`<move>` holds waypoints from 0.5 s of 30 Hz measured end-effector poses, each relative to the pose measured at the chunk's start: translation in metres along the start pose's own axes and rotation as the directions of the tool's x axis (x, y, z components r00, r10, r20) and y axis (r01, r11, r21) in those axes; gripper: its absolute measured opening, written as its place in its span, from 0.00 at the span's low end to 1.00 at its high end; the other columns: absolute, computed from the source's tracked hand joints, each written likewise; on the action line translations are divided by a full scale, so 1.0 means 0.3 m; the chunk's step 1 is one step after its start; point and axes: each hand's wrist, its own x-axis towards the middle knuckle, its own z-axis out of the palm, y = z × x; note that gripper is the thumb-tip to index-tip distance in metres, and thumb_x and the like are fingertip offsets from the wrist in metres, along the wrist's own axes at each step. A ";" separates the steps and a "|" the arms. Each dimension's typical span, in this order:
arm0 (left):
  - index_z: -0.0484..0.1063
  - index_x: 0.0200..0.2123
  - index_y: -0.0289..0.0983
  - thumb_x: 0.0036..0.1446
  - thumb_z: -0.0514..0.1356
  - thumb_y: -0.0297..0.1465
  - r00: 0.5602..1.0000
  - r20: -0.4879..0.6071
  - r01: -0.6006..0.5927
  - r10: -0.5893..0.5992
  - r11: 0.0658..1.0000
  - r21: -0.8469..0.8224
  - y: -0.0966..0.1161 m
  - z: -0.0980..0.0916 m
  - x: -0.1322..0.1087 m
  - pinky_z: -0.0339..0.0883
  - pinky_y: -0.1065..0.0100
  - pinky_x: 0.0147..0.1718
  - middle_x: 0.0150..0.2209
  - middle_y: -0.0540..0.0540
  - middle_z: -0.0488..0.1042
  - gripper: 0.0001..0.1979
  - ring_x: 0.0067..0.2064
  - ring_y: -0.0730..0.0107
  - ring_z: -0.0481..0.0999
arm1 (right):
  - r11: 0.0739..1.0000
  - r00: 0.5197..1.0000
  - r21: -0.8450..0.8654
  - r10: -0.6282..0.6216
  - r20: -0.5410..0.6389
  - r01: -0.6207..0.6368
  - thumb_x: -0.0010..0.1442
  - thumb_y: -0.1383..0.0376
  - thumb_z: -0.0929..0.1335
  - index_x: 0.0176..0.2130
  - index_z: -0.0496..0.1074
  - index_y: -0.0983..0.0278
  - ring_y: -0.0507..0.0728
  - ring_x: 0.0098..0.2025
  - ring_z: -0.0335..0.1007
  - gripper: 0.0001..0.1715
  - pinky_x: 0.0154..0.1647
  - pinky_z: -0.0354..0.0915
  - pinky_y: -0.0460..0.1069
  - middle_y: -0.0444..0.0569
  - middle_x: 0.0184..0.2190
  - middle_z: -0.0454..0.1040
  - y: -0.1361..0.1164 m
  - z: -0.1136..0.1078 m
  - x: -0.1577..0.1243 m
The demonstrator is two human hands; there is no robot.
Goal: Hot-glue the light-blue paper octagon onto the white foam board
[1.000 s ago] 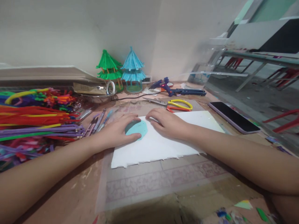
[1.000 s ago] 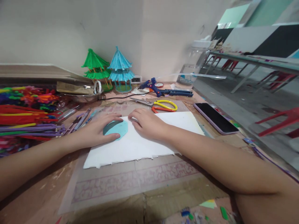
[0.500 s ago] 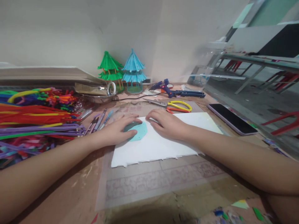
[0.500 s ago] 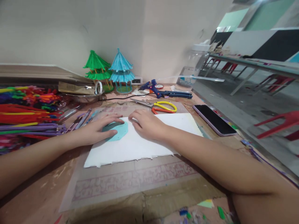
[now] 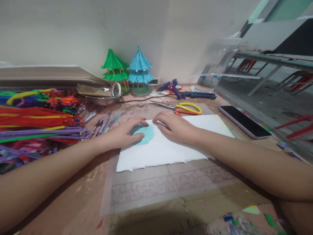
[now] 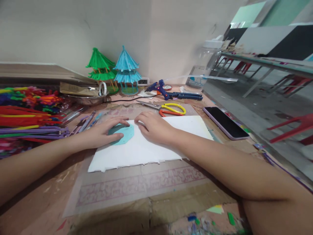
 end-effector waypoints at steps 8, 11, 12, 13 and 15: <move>0.68 0.58 0.39 0.56 0.60 0.46 0.999 0.000 -0.055 0.055 0.998 0.027 -0.014 -0.001 0.014 0.58 0.53 0.66 0.65 0.38 0.68 0.29 0.66 0.52 0.66 | 1.000 1.000 -0.007 0.000 -0.009 0.000 0.67 0.68 0.62 0.48 0.73 0.64 0.63 0.54 0.71 0.14 0.58 0.65 0.60 0.57 0.49 0.77 0.007 0.005 -0.001; 0.72 0.56 0.40 0.58 0.60 0.47 0.997 -0.039 -0.069 0.070 0.997 0.041 -0.012 -0.008 0.008 0.59 0.53 0.65 0.65 0.40 0.69 0.26 0.66 0.52 0.67 | 1.000 1.000 -0.003 0.001 -0.009 -0.001 0.67 0.67 0.61 0.48 0.73 0.64 0.63 0.54 0.71 0.14 0.58 0.65 0.60 0.57 0.50 0.76 0.007 0.002 -0.002; 0.73 0.54 0.41 0.59 0.59 0.46 0.995 -0.052 -0.086 0.089 0.995 0.055 -0.011 -0.012 0.005 0.59 0.52 0.65 0.65 0.40 0.69 0.24 0.66 0.52 0.67 | 1.000 1.000 0.001 0.004 -0.008 -0.004 0.68 0.67 0.61 0.48 0.73 0.64 0.63 0.54 0.71 0.14 0.57 0.65 0.60 0.57 0.50 0.76 0.006 0.001 -0.003; 0.75 0.52 0.41 0.61 0.58 0.45 0.991 -0.069 -0.110 0.116 0.991 0.078 -0.010 -0.017 0.003 0.59 0.52 0.65 0.66 0.41 0.68 0.21 0.66 0.52 0.67 | 1.000 1.000 0.003 0.006 -0.005 -0.006 0.68 0.67 0.61 0.48 0.73 0.64 0.63 0.54 0.71 0.14 0.58 0.65 0.60 0.57 0.50 0.76 0.005 -0.001 -0.003; 0.78 0.48 0.42 0.64 0.55 0.41 0.978 -0.101 -0.167 0.182 0.976 0.142 -0.009 -0.025 0.000 0.57 0.51 0.66 0.66 0.42 0.69 0.17 0.67 0.53 0.66 | 1.000 1.000 0.004 0.010 0.000 -0.010 0.68 0.67 0.61 0.48 0.73 0.63 0.63 0.54 0.71 0.14 0.58 0.65 0.59 0.57 0.50 0.77 0.004 -0.003 -0.004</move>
